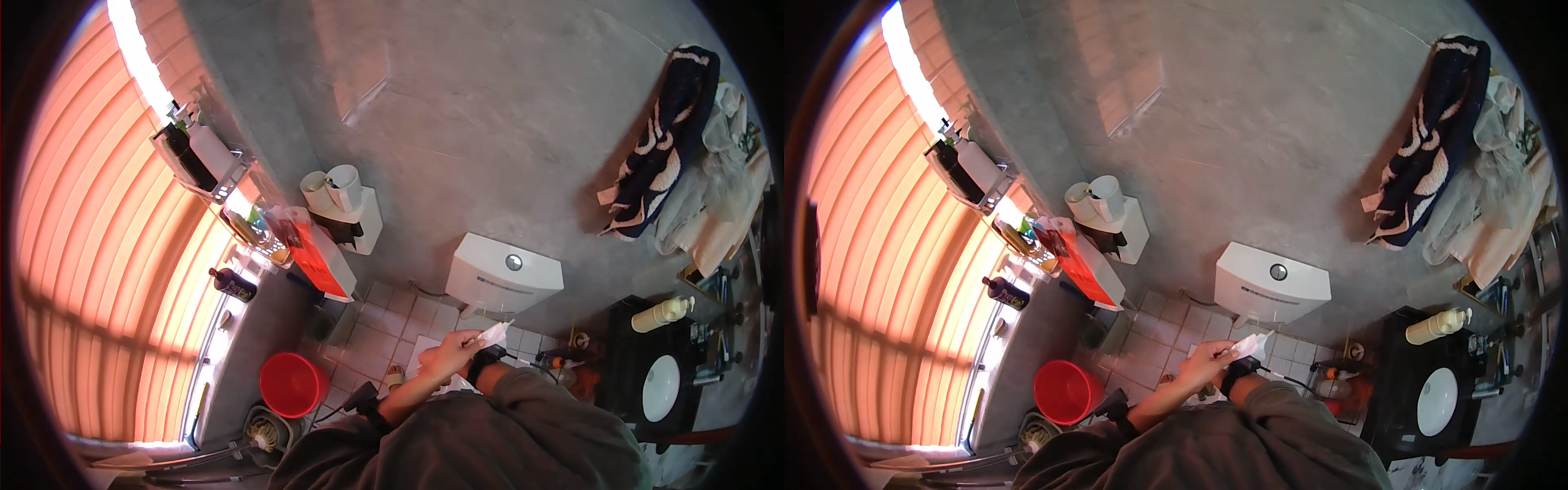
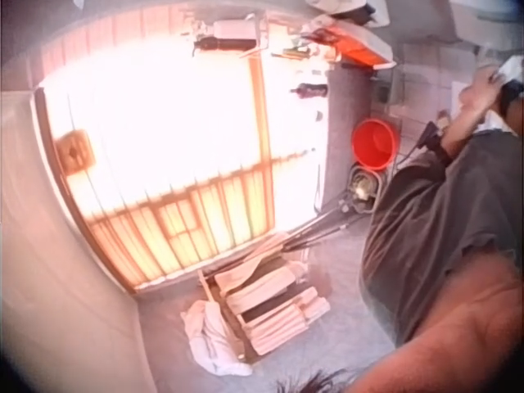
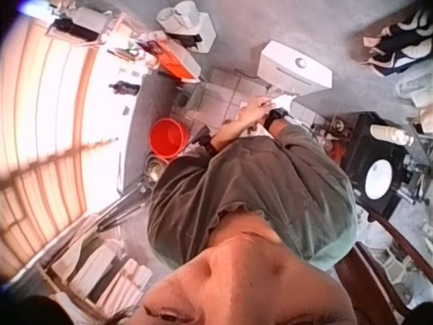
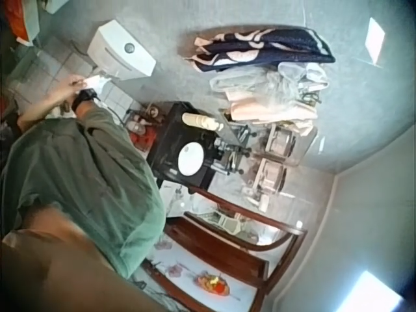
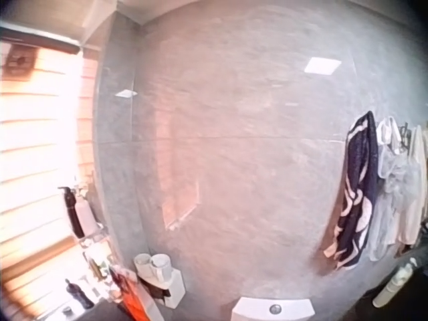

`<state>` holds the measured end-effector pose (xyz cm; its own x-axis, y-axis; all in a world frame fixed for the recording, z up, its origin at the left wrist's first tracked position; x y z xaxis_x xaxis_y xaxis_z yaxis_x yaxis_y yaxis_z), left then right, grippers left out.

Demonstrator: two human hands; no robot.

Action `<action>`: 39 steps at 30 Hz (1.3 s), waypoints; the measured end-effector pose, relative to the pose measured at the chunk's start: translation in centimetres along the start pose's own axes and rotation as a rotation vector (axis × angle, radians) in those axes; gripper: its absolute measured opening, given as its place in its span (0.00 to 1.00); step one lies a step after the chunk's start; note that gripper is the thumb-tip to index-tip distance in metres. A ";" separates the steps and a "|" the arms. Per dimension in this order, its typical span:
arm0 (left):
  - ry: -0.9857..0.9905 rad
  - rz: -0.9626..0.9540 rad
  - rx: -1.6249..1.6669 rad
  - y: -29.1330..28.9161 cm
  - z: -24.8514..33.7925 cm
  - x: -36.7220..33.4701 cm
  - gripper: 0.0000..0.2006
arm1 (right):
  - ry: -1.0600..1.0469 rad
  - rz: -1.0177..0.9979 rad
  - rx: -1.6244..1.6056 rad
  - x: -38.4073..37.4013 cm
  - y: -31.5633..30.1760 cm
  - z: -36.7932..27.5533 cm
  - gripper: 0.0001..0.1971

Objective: The recorder cleans various bathroom surfaces including the toilet tank, window sill, and door using a cloth and spray.

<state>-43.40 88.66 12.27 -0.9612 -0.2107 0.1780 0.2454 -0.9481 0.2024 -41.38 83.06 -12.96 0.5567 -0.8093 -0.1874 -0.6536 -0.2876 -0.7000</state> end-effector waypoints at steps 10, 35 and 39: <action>-0.003 0.177 -0.371 -4.2 2.4 0.6 0.15 | -0.006 -0.063 0.008 1.4 0.8 3.8 0.18; 0.311 -0.079 -0.505 -10.9 4.8 3.1 0.15 | 0.442 0.063 -0.055 -11.7 -5.4 14.5 0.17; 0.297 -0.055 -0.457 -12.5 4.7 3.0 0.13 | 0.443 0.029 -0.078 -7.0 0.8 10.9 0.16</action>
<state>-48.80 100.96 14.77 -0.9816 -0.1535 -0.1139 0.1777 -0.9525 -0.2474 -40.22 94.05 -19.69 0.2754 -0.9540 0.1188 -0.7118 -0.2854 -0.6418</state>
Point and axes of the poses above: each hand's wrist, its own x-axis away from the middle knuckle, its own y-axis out of the palm, z = x × y, the point moved 8 cm from there along -x, towards the middle knuckle, and after that the axes turned 11 degrees about -z, right-handed, at the moved point
